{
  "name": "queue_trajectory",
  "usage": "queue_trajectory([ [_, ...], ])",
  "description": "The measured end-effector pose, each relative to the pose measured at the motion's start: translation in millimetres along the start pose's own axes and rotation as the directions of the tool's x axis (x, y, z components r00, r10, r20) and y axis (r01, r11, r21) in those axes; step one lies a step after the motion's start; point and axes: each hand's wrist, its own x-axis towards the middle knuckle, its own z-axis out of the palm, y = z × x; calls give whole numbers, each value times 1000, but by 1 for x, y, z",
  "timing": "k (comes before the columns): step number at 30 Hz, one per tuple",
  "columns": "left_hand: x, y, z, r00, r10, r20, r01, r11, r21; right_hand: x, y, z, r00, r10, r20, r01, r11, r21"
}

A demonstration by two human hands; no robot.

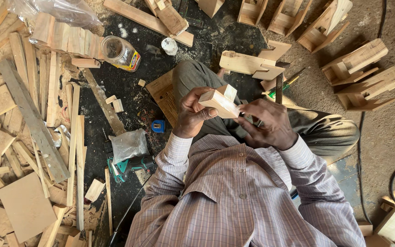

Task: The person assembles small wooden items by hand, applying glue to joints and using a hammer to tap pieces together. They handle multiple wooden components, align them, and secure them with repeated hammer strikes. Completed items are placed on the floor nearby.

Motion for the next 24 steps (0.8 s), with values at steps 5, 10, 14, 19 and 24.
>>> queue_trajectory([
  [5, -1, 10, -3, 992, 110, -66, -112, 993, -29, 6, 4, 4, 965, 261, -38, -251, 953, 170],
  [10, -15, 41, -21, 958, 195, -208, -222, 968, -116, 41, 42, 23, 969, 248, 5, -248, 969, 24],
  [14, -29, 56, -39, 898, 288, -331, -338, 935, -103, 88, 99, 60, 964, 211, 159, -206, 977, -46],
  [19, -50, 52, -52, 842, 370, -393, -439, 893, -101, 129, 163, 122, 939, 173, 296, -131, 979, -157],
  [24, -61, 43, -61, 808, 391, -441, -467, 881, -74, 147, 225, 177, 857, 147, 494, -6, 961, -276],
])
